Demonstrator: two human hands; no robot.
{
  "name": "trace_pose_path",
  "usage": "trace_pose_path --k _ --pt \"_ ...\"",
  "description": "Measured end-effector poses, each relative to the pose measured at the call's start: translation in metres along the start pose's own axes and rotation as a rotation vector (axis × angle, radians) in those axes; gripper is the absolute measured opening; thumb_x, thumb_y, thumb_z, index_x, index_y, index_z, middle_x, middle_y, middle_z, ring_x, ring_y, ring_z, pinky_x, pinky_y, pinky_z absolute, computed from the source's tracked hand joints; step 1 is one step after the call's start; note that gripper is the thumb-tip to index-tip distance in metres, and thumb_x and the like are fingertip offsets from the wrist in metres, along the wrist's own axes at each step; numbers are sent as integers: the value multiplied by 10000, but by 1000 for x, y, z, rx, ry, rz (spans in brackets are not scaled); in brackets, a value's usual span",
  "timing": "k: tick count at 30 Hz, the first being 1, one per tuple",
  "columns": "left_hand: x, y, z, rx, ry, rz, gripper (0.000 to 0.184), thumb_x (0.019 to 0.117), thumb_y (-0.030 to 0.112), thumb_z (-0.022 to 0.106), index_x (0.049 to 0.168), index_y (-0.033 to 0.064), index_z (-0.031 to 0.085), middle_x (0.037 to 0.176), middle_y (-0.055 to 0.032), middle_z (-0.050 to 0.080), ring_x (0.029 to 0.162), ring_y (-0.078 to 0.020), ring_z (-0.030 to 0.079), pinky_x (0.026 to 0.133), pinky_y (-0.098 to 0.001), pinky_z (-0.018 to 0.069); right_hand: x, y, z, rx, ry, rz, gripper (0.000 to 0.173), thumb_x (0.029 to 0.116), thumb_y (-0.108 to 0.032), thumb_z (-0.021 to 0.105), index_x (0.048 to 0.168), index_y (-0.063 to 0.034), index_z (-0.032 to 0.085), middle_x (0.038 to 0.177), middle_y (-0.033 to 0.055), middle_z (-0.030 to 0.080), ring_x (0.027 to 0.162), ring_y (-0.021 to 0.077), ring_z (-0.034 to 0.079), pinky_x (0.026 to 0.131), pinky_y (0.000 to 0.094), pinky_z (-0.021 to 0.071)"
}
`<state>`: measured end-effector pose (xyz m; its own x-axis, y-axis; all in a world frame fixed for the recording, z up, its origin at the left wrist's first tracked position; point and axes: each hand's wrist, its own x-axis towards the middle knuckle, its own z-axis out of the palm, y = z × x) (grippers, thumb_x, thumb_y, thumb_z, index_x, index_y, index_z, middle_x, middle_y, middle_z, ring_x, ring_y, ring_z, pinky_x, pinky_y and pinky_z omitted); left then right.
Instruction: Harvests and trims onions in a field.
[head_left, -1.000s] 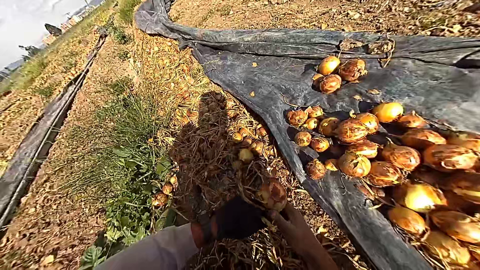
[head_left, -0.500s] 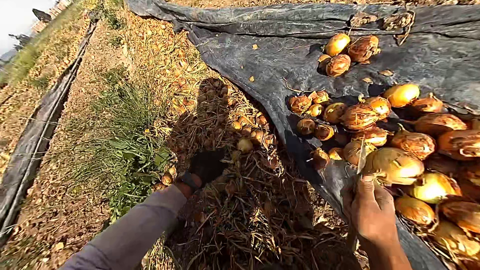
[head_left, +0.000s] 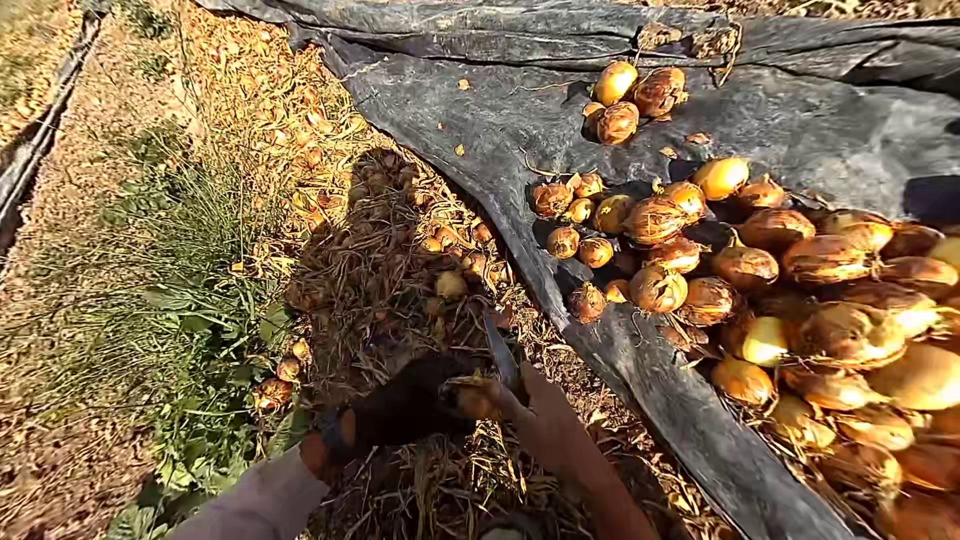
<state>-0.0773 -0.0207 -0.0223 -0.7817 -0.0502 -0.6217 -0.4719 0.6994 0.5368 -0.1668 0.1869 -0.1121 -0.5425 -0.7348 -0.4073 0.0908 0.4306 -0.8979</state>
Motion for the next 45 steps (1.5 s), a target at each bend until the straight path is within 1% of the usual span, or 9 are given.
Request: trace_pose_path --k 8,16,21,30,35,40,41,43,45 --pt "-16 10 -25 13 -104 -18 348 977 443 672 1017 105 742 807 0 712 691 -90 656 688 -330 564 -7 -3 13 406 -33 -218 488 1058 -531 430 977 -101 645 675 -19 502 545 107 478 516 305 444" --pt "0 9 -29 340 199 206 357 1043 372 574 1270 130 705 1181 -65 727 1086 -216 691 982 -485 542 5 20 5 261 48 36 693 889 -778 515 1048 -112 617 726 -3 542 616 145 538 586 380 490" --pt "11 29 13 385 -6 242 406 1023 390 559 890 23 669 833 -168 676 845 -356 683 754 -574 529 1 17 22 224 150 -187 572 831 -704 699 985 -155 739 807 -49 719 745 70 697 695 361 609" --pt "94 -54 -72 520 391 -240 369 1061 375 511 1354 207 660 1316 -107 672 1182 -349 653 962 -621 525 -13 9 -75 177 635 -204 653 998 -730 305 821 -163 577 560 -39 442 426 111 420 394 308 393" --pt "155 -69 -71 715 263 -112 770 769 164 819 1470 324 543 1480 -149 539 1299 -445 540 979 -703 464 2 17 -33 -9 411 -116 700 934 -796 381 927 -155 661 614 -34 500 514 129 507 484 383 465" --pt "126 -24 -77 697 69 -295 752 854 352 821 1517 228 489 1603 -198 375 1401 -473 431 1077 -659 428 4 24 -37 19 372 -97 669 926 -788 429 938 -161 662 618 -42 517 512 119 522 479 368 478" --pt "127 -48 -68 720 269 -104 702 708 404 875 1339 182 662 1420 -246 558 1205 -501 574 909 -685 517 5 30 -41 38 398 -117 668 935 -779 432 950 -154 669 631 -38 526 522 120 526 488 364 483" --pt "130 -35 -73 731 103 -205 710 806 454 843 1426 225 583 1518 -183 471 1331 -439 508 1035 -657 461 6 36 -45 78 424 -121 665 944 -764 443 993 -146 684 661 -29 543 547 124 532 514 363 491" --pt "141 -50 -67 696 197 -44 794 668 579 861 1348 227 650 1466 -121 534 1327 -372 519 1030 -648 465 7 36 -44 56 420 -88 663 940 -763 450 991 -144 683 659 -27 545 554 128 539 526 379 499"
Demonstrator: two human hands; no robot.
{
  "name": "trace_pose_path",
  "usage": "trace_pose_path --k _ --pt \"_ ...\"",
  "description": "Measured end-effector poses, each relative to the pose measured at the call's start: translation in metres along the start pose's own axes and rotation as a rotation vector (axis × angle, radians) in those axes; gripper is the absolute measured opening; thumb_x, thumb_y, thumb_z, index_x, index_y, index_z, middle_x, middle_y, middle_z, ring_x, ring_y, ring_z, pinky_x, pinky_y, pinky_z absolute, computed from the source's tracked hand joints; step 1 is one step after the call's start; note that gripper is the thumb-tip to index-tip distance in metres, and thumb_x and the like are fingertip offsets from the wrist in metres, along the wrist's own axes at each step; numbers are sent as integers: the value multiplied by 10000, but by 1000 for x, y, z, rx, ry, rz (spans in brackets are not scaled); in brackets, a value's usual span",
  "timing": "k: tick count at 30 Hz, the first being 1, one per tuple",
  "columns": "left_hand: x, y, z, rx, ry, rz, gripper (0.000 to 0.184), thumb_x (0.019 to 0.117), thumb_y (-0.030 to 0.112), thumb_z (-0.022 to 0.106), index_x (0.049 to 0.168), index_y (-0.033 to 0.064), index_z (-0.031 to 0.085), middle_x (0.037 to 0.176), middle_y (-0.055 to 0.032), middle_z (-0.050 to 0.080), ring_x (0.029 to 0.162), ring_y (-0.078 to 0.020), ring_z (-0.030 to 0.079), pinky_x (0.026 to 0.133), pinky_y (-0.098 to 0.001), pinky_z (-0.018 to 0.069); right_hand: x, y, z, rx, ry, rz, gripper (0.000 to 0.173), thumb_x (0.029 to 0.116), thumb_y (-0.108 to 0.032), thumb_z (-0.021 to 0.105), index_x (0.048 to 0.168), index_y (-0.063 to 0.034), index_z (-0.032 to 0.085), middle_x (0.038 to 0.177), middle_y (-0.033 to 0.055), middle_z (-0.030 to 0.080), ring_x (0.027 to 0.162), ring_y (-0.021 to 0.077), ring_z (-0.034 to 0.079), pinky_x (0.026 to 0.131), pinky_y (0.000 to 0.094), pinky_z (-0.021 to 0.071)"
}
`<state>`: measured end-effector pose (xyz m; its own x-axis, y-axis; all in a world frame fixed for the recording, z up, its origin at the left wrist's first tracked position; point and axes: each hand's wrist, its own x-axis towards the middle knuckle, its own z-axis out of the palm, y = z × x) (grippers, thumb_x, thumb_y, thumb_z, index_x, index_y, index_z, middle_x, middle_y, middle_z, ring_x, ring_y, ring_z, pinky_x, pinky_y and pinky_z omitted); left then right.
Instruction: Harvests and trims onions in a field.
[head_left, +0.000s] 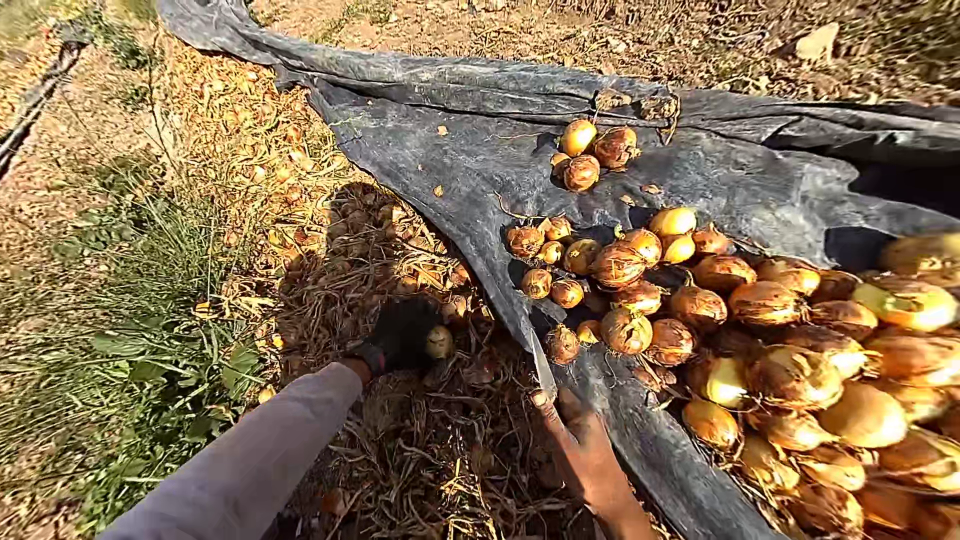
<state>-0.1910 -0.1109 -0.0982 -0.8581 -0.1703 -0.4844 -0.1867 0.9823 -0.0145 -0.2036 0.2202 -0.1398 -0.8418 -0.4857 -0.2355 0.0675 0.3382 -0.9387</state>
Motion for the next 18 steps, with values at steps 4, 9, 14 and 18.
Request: trace_pose_path --k 4,9,14,18 --pt "-43 49 -21 -471 38 98 862 668 599 869 1365 159 615 1318 -50 644 1203 -198 621 1038 -472 523 -5 -21 4 -48 -79 147 717 836 -815 562 1056 -137 637 686 -22 566 598 146 582 577 422 530" --pt "-98 96 -63 -823 -206 38 528 823 578 782 1133 158 704 936 15 716 842 -93 685 809 -361 586 -16 -34 8 76 -116 46 731 843 -750 593 1195 -110 614 846 -13 654 773 110 658 703 404 575" --pt "-126 73 -66 -807 -432 48 532 916 611 627 917 80 596 713 23 562 597 -88 555 577 -317 516 -30 -39 15 308 -210 -187 744 971 -710 462 1240 -50 676 945 3 723 836 61 680 786 331 602" --pt "-136 56 -54 -792 -324 69 536 804 640 747 963 127 730 787 23 664 703 -90 627 664 -357 545 -34 -38 31 508 -414 -102 566 997 -665 464 975 -129 647 637 -79 488 507 31 437 479 241 416"
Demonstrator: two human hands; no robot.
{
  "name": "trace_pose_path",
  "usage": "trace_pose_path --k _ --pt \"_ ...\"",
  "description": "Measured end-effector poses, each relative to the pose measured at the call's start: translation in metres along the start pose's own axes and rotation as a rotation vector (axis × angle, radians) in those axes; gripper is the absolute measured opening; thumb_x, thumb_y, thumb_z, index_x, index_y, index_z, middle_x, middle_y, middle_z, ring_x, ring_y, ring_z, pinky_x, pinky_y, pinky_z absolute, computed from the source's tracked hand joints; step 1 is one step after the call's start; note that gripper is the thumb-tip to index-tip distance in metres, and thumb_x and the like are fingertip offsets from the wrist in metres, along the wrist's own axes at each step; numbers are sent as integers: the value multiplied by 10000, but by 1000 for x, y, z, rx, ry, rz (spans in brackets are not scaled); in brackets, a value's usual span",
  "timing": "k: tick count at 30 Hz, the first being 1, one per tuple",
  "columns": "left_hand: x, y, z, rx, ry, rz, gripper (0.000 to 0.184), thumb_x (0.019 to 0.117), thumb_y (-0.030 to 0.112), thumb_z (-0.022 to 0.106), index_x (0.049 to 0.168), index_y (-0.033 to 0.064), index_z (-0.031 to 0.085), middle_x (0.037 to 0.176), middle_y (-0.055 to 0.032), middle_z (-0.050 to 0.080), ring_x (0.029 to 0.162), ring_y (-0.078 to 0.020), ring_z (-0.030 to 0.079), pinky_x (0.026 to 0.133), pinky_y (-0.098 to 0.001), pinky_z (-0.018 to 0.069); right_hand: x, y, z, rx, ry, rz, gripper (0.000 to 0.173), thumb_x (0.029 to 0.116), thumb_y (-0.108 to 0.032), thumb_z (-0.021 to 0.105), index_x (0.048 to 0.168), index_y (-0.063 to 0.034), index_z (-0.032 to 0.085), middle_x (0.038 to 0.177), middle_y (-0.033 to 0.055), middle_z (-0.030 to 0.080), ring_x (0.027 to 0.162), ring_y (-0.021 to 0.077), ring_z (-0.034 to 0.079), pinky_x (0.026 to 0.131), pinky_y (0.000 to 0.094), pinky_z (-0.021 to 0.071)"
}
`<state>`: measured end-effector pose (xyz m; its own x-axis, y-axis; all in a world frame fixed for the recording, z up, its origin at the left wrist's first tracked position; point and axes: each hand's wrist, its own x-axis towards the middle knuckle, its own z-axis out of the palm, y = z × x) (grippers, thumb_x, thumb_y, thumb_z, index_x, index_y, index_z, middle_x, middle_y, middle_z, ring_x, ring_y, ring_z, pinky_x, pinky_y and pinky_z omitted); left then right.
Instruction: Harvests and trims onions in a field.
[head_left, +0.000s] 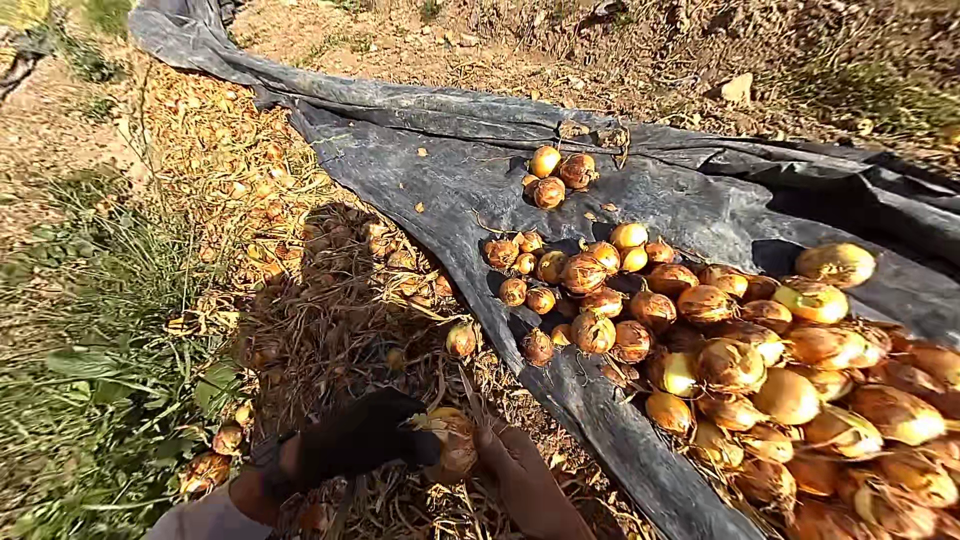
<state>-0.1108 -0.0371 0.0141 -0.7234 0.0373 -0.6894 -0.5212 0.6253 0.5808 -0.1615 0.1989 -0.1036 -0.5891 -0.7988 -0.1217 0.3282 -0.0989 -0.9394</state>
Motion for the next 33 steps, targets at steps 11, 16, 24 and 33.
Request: trace_pose_path --k 11,16,24,33 --pt "8 4 11 291 539 291 357 993 468 625 1008 138 760 903 -17 734 843 -131 703 786 -384 593 12 26 -19 -263 177 410 692 928 -768 447 1054 -123 665 722 20 556 616 171 546 610 422 501" --pt "29 5 53 559 70 331 229 949 244 662 1072 61 725 1055 -187 707 1064 -404 658 898 -608 523 9 18 3 -94 255 168 480 891 -438 750 1186 -69 666 1024 6 725 955 79 695 898 337 589" --pt "75 -39 -15 544 390 -244 311 1039 297 548 1254 136 703 1189 -170 710 1135 -389 667 955 -625 519 9 7 -59 -382 570 -16 543 930 -401 707 1283 -1 604 1097 55 715 1002 63 685 921 272 578" --pt "143 -103 -23 441 389 -362 655 929 635 611 1264 78 691 1253 -222 665 1175 -424 632 971 -674 498 2 -9 -92 -480 552 221 626 961 -710 442 1106 -138 648 716 11 584 551 170 564 491 395 505"
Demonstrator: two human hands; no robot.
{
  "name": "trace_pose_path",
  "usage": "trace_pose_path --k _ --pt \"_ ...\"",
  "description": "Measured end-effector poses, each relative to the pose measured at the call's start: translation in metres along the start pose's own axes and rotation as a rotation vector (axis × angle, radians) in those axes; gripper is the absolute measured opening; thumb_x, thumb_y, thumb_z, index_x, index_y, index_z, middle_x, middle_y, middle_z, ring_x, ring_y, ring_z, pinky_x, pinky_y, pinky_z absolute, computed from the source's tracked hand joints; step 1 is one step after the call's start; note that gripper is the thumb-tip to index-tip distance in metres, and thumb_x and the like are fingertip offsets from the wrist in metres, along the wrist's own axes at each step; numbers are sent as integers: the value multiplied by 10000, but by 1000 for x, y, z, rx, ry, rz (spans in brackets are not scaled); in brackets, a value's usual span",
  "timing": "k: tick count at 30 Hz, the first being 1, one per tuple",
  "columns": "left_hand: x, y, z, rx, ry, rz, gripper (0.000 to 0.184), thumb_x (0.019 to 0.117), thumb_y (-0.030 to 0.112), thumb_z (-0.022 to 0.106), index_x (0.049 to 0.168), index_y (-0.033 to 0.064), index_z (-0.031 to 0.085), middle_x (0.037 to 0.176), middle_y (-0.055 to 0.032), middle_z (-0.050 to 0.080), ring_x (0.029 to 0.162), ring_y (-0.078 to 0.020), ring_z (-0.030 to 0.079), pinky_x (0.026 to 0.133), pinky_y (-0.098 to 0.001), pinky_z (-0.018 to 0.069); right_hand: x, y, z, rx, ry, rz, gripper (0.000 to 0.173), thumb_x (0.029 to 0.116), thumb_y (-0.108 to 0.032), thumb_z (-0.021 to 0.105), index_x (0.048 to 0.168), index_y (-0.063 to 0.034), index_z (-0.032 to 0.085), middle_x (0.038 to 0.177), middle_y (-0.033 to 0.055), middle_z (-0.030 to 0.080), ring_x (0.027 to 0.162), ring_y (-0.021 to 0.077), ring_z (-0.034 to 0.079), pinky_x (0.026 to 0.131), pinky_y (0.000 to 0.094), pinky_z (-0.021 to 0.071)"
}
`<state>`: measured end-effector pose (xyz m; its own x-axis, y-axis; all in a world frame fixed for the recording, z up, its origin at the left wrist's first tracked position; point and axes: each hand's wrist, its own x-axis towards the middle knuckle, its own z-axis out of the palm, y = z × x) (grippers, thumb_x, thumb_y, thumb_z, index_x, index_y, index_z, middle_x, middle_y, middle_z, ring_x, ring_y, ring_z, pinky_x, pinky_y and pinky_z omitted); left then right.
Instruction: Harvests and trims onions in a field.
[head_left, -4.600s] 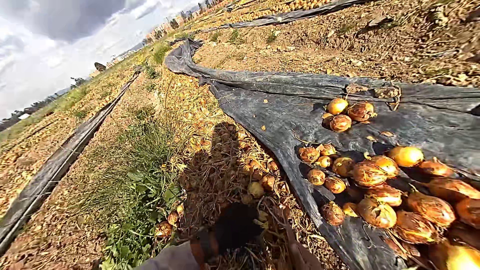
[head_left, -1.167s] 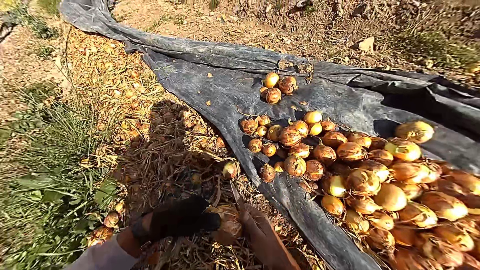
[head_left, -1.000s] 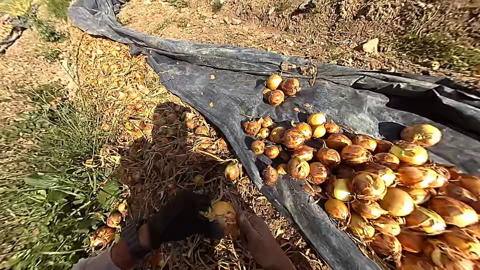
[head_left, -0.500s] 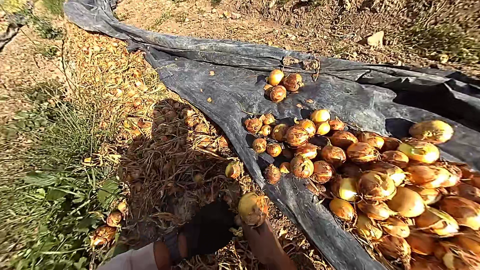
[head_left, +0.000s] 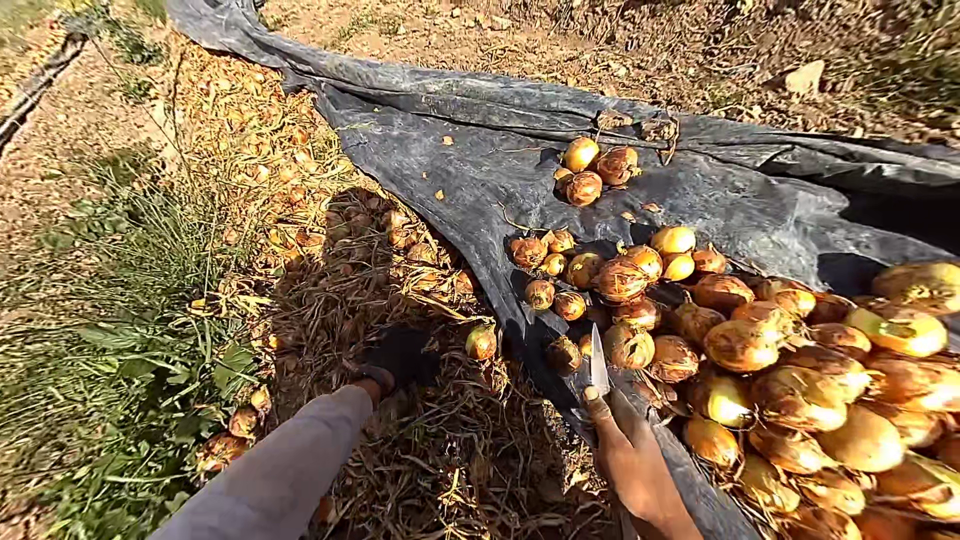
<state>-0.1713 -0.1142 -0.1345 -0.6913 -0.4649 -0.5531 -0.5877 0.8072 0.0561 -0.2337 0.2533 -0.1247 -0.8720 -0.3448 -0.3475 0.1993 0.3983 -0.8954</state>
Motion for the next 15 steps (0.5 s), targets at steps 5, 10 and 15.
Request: trace_pose_path --k 5,10,15 --pt "-2 -4 -9 90 -85 -83 785 797 647 746 1341 92 640 1397 -234 578 1235 -438 597 973 -682 499 -3 1 14 26 -288 124 525 909 -269 592 1405 -112 525 922 60 679 639 179 672 572 402 604" --pt "-33 -12 -30 -44 -202 -86 859 815 472 844 1485 68 490 1424 -237 563 1298 -435 550 1052 -648 441 -2 1 9 456 -267 154 288 950 -90 606 1219 11 609 947 153 696 722 264 707 639 420 636" --pt "-38 -19 3 -117 -92 47 977 694 528 878 1499 155 471 1261 -174 667 1134 -379 655 939 -654 526 -9 -2 27 484 -281 168 319 1052 -155 551 1346 -38 592 878 126 680 597 196 626 515 339 561"
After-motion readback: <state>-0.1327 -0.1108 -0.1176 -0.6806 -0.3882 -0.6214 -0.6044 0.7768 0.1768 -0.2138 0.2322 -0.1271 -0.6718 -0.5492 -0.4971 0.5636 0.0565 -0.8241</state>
